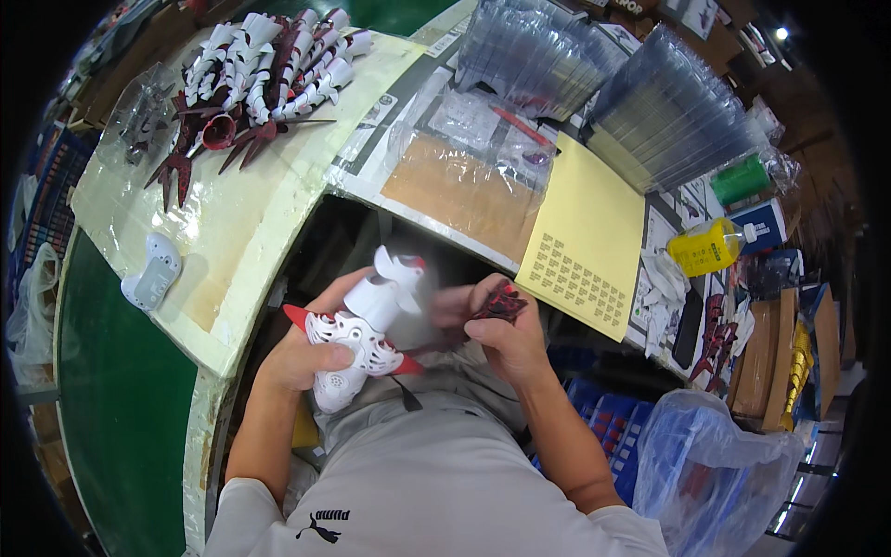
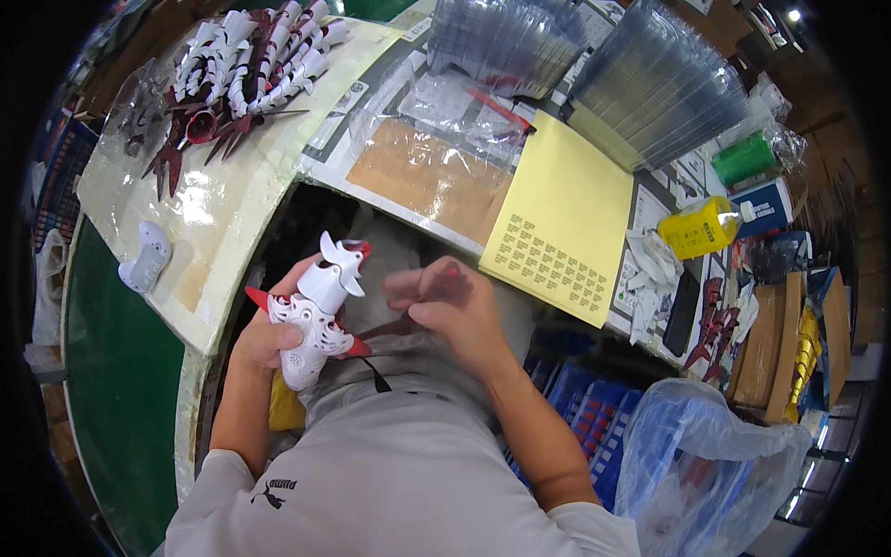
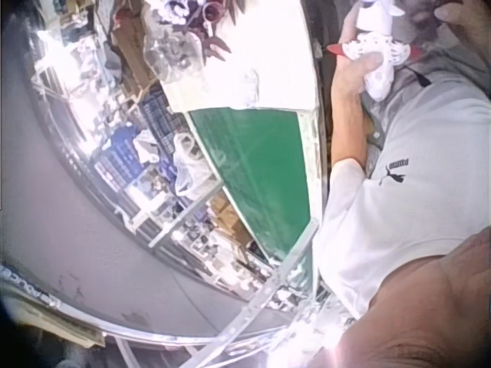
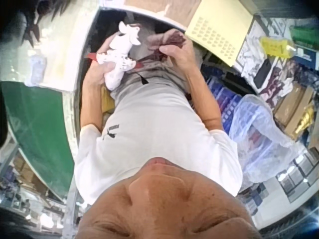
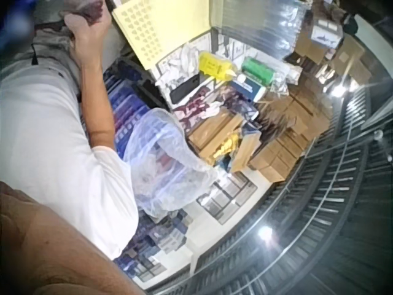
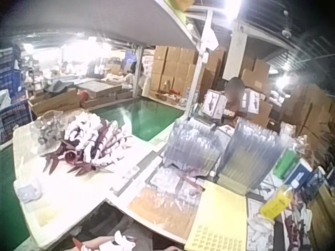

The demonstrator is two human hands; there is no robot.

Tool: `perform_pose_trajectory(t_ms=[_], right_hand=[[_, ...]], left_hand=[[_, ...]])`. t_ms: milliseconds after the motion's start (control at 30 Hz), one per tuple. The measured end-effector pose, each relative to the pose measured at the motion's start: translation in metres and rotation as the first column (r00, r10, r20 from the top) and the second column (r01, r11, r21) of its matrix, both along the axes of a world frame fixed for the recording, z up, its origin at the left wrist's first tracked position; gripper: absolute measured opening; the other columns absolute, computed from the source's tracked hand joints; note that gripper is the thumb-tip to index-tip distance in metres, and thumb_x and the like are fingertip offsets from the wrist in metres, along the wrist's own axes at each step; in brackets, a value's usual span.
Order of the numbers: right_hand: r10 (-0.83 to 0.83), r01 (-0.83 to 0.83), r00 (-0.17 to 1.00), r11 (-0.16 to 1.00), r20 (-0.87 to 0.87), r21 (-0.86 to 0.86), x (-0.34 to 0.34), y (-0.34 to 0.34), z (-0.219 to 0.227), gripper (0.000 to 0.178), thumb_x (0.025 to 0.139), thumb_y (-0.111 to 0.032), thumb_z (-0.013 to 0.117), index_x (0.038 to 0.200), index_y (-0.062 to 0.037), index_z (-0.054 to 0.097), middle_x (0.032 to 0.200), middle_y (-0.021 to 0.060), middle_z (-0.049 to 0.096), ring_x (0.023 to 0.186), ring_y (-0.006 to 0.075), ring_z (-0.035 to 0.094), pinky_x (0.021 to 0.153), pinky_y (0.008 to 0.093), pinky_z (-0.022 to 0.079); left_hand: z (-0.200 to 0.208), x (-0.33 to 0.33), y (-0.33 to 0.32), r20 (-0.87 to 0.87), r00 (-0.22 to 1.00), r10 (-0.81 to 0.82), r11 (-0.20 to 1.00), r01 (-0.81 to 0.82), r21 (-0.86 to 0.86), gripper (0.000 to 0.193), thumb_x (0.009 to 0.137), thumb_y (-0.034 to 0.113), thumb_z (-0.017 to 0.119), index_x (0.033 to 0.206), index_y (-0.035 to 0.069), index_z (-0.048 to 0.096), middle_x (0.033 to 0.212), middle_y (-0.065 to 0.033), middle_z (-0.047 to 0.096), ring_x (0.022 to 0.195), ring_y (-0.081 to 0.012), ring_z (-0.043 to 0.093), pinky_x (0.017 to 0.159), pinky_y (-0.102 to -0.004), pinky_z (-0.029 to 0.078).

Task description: The person assembles small white and red decorative items by hand, then places them into clear plastic packaging. The person repeatedly picks up parts, joins them, and puts the finished items into plastic bags on a cluttered workbench.

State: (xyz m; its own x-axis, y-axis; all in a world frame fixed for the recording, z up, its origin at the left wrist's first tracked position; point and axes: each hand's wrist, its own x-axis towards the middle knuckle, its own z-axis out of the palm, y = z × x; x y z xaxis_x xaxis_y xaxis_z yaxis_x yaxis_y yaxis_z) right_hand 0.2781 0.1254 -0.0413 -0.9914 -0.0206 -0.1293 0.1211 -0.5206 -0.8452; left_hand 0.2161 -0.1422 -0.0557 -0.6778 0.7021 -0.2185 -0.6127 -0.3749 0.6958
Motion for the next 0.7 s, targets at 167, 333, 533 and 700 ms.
perform_pose_trajectory(t_ms=[167, 333, 533, 700], right_hand=[[0.212, -0.225, 0.974, 0.893, 0.077, 0.390, -0.001, 0.026, 0.043, 0.037, 0.102, -0.016, 0.066, 0.136, -0.0034, 0.057, 0.089, 0.0045, 0.061, 0.064, 0.0116, 0.066, 0.055, 0.0256, 0.054], [0.317, -0.376, 0.914, 0.895, 0.252, 0.240, -0.006, 0.041, 0.053, 0.038, 0.109, -0.024, 0.058, 0.140, -0.0032, 0.055, 0.096, 0.0056, 0.061, 0.077, 0.0125, 0.061, 0.069, 0.0288, 0.055], [0.275, -0.357, 0.930, 0.832, 0.242, 0.425, 0.002, 0.051, 0.061, 0.039, 0.109, -0.031, 0.061, 0.133, -0.0010, 0.061, 0.101, 0.0045, 0.066, 0.089, 0.0137, 0.062, 0.084, 0.0297, 0.052], [0.322, -0.149, 0.945, 0.571, -0.053, 0.807, -0.001, 0.058, 0.072, 0.038, 0.092, -0.024, 0.082, 0.121, -0.0009, 0.071, 0.103, 0.0061, 0.073, 0.096, 0.0143, 0.069, 0.081, 0.0269, 0.054]], left_hand=[[0.012, -0.008, 0.006, -0.023, 0.996, -0.091, 0.995, 0.090, -0.031, 0.112, 0.064, 0.025, 0.095, 0.159, -0.002, 0.042, 0.143, -0.0135, 0.063, 0.129, -0.0234, 0.064, 0.108, -0.0368, 0.051], [0.023, -0.017, 0.013, -0.110, 0.975, -0.190, 0.980, 0.181, -0.087, 0.109, 0.066, 0.022, 0.094, 0.159, -0.002, 0.043, 0.143, -0.0136, 0.063, 0.127, -0.0209, 0.063, 0.109, -0.0349, 0.049], [0.033, -0.026, 0.018, -0.191, 0.941, -0.281, 0.957, 0.260, -0.129, 0.106, 0.069, 0.015, 0.093, 0.160, -0.003, 0.042, 0.144, -0.0146, 0.062, 0.129, -0.0202, 0.061, 0.109, -0.0347, 0.048], [0.040, -0.033, 0.020, -0.275, 0.897, -0.346, 0.936, 0.307, -0.175, 0.103, 0.070, 0.015, 0.094, 0.158, -0.003, 0.044, 0.143, -0.0147, 0.062, 0.127, -0.0197, 0.061, 0.108, -0.0344, 0.048]])
